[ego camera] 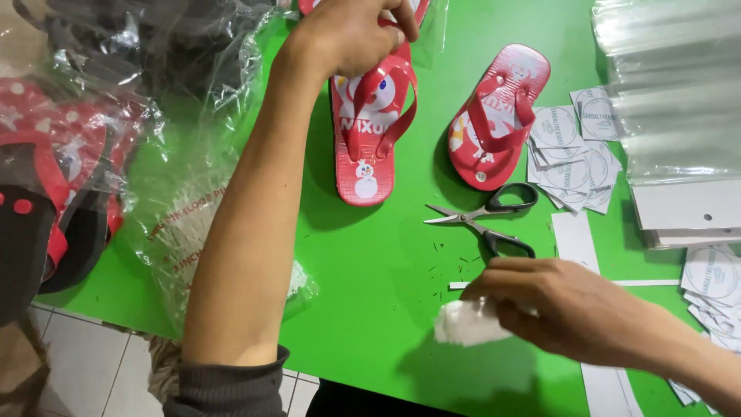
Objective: The person cleans red sandals with a cloth, places a white cardboard insert into them, and slides the pair into a plastic bag before sealing it.
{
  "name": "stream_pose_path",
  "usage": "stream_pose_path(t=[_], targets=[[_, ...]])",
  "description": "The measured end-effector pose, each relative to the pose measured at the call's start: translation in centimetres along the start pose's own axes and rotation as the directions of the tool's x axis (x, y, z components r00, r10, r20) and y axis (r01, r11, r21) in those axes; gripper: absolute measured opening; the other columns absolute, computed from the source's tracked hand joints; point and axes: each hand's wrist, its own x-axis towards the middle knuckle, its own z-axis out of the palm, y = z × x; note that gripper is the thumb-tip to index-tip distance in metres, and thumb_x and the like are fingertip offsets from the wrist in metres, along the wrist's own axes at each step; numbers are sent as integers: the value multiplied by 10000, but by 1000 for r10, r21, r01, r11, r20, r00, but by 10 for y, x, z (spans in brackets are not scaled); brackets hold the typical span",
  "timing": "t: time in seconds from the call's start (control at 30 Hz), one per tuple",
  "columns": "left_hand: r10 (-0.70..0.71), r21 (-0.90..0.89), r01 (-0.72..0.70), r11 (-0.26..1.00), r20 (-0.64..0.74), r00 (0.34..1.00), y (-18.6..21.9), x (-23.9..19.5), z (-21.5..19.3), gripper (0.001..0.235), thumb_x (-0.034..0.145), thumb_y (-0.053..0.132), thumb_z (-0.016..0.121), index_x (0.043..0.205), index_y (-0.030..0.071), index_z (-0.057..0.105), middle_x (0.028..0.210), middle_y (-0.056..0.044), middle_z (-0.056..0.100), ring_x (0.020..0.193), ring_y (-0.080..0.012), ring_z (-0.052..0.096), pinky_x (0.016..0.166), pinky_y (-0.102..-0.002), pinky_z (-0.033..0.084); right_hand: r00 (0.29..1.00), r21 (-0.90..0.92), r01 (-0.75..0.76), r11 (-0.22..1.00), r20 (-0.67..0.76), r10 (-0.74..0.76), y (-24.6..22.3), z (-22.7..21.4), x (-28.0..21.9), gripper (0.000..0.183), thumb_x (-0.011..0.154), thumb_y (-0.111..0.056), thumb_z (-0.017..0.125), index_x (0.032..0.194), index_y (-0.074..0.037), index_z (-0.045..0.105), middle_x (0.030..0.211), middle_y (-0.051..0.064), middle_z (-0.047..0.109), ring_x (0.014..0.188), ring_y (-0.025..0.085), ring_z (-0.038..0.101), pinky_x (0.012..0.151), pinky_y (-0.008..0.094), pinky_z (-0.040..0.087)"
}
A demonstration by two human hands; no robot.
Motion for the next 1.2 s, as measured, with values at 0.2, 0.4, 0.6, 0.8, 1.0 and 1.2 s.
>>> stream_pose_path(t=[0.2, 0.4, 0.6, 0.8, 1.0, 1.2], targets=[[3, 18, -2, 1000, -49, 999, -24, 23, 15, 223, 943, 187, 576, 1046, 210, 772, 1097, 31, 772, 1001, -129, 689, 752, -378, 531, 940, -145, 283, 948, -156, -304, 1, 0, -16, 373, 946, -202, 654, 1315, -148, 681, 1216, 81, 766, 1025, 228, 760, 891, 385, 628], [79, 202, -42, 979, -179, 981, -10, 7, 26, 162, 976, 154, 586, 993, 103, 739, 1054, -91, 745, 944, -305, 693, 716, -545, 552, 827, -647, -59, 760, -458, -325, 67, -68, 21, 471, 967, -157, 679, 1431, -100, 619, 1290, 153, 708, 1087, 288, 686, 966, 421, 587], [528, 484, -314, 817, -411, 743, 13, -65, 51, 201, 911, 52, 721, 1108, 37, 681, 1147, -149, 679, 962, -289, 684, 822, -388, 599, 924, -722, -137, 678, -340, -176, 108, -97, 56, 362, 977, -425, 571, 1316, -357, 676, 1430, -30, 668, 1254, 234, 646, 1002, 415, 400], [446, 376, -286, 881, -464, 765, 4, -118, 57, 337, 931, -13, 697, 1258, -40, 620, 1209, -224, 647, 1037, -353, 697, 854, -402, 644, 800, -687, -151, 711, -507, -320, 64, -108, 72, 240, 1125, -367, 694, 1070, -137, 732, 1028, 73, 797, 823, 265, 751, 871, 397, 479], [331, 293, -206, 934, -485, 809, 1, -115, 71, 333, 991, 139, 656, 1276, -3, 560, 1239, -212, 608, 1026, -362, 665, 773, -434, 628, 754, -201, -241, 949, -655, 53, 23, -91, 127, 479, 1103, -229, 785, 662, -111, 640, 511, 29, 605, 420, 115, 487, 439, 304, 349], [418, 467, -162, 870, -520, 745, -1, -108, 76, 279, 1007, 281, 679, 1198, 91, 608, 1194, -120, 622, 1018, -291, 596, 738, -399, 561, 868, 99, -179, 979, -452, 205, -17, -90, 113, 515, 1081, -384, 472, 795, -67, 759, 605, 70, 743, 462, 171, 693, 473, 292, 515]])
